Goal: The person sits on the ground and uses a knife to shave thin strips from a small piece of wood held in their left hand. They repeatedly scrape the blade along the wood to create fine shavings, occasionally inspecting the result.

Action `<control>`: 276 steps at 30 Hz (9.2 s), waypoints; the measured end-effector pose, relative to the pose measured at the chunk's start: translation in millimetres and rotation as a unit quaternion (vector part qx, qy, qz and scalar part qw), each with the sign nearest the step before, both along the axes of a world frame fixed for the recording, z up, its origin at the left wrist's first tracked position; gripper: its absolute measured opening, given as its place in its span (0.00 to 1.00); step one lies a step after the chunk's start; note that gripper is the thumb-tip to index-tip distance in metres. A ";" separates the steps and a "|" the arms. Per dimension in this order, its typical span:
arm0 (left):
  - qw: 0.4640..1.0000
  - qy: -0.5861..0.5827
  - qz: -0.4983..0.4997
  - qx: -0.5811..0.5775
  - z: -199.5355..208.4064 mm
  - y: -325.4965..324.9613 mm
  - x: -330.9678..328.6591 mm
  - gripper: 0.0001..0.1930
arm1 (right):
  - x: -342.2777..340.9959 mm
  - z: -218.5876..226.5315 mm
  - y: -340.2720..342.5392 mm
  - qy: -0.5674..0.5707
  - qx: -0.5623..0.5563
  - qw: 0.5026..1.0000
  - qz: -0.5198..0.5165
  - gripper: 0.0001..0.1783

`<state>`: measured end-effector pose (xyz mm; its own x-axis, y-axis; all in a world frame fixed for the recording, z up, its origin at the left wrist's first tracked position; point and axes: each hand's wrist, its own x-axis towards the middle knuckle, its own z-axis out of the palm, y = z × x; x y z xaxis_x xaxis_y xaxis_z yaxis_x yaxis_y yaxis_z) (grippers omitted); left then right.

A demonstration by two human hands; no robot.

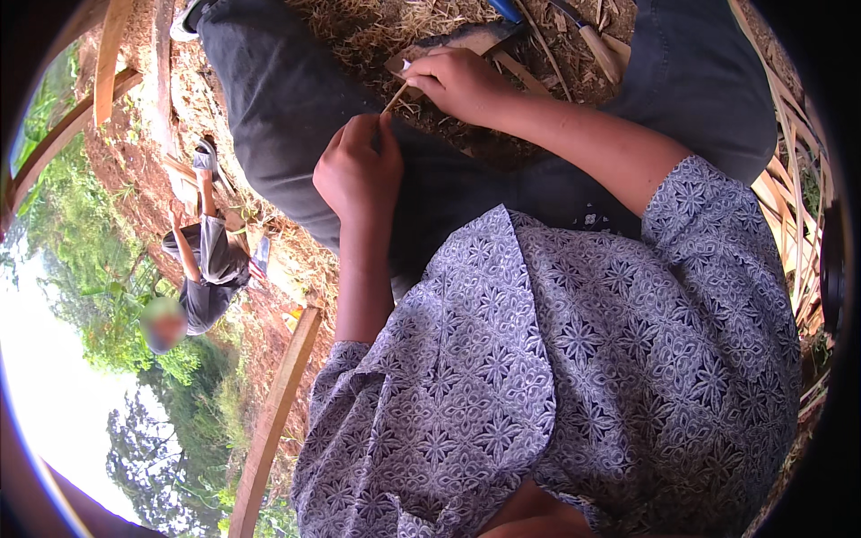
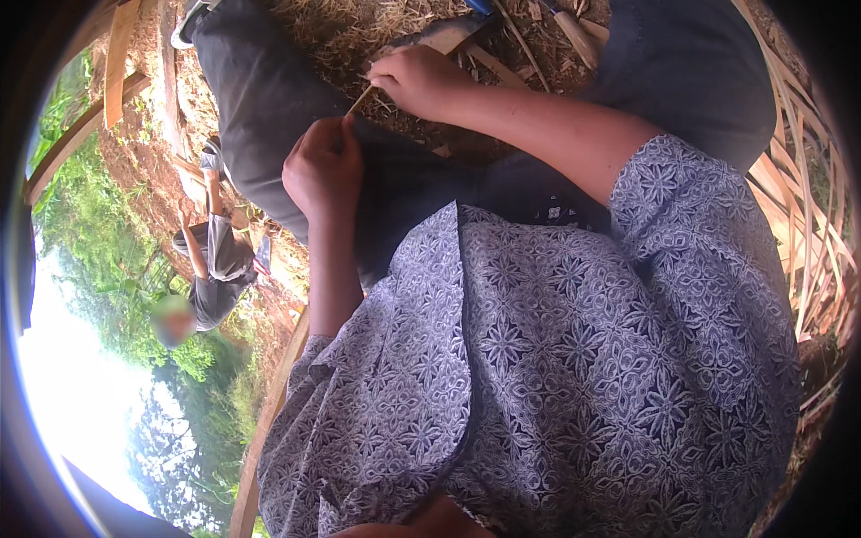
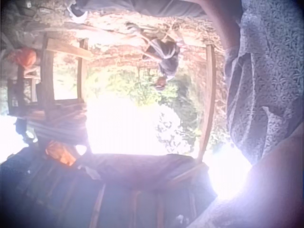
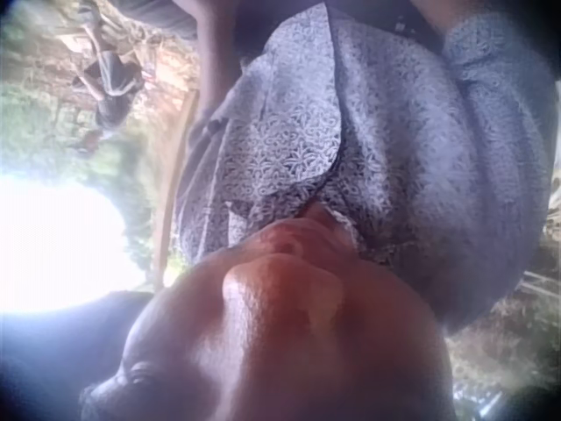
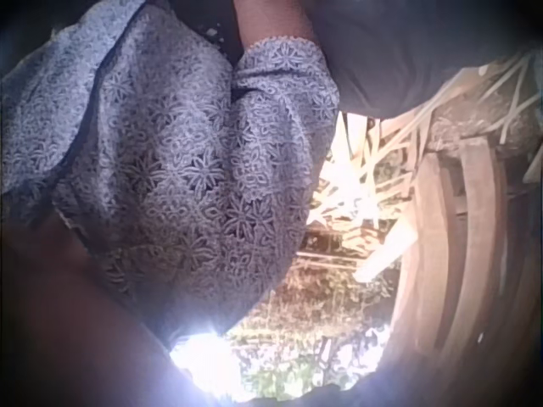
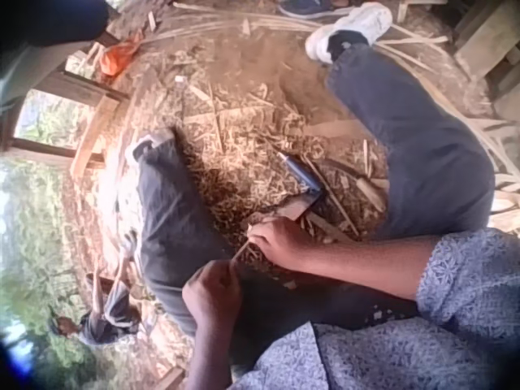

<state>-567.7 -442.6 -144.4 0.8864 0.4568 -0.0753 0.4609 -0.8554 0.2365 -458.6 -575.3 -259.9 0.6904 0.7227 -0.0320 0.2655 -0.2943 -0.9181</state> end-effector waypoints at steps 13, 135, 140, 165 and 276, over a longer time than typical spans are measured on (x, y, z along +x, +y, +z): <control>0.999 0.017 -0.023 0.034 -4.5 3.8 -8.9 0.10 | 14.7 -35.7 -7.2 0.018 -0.045 0.999 -0.012 0.13; 0.998 0.043 -0.048 -0.026 6.3 4.7 0.4 0.08 | 31.4 -26.9 -22.0 -0.025 -0.152 0.988 0.017 0.12; 0.997 0.069 -0.039 -0.022 7.8 2.9 1.5 0.05 | 54.2 -24.9 -16.9 0.065 -0.149 0.985 -0.061 0.09; 0.996 0.011 -0.081 -0.030 5.6 -3.5 -10.2 0.09 | 12.2 5.9 -11.2 0.031 0.019 0.998 0.050 0.10; 0.934 -0.037 -0.167 -0.315 -15.5 -19.1 15.2 0.16 | 64.6 -17.3 -78.3 -0.059 -0.151 0.986 0.041 0.12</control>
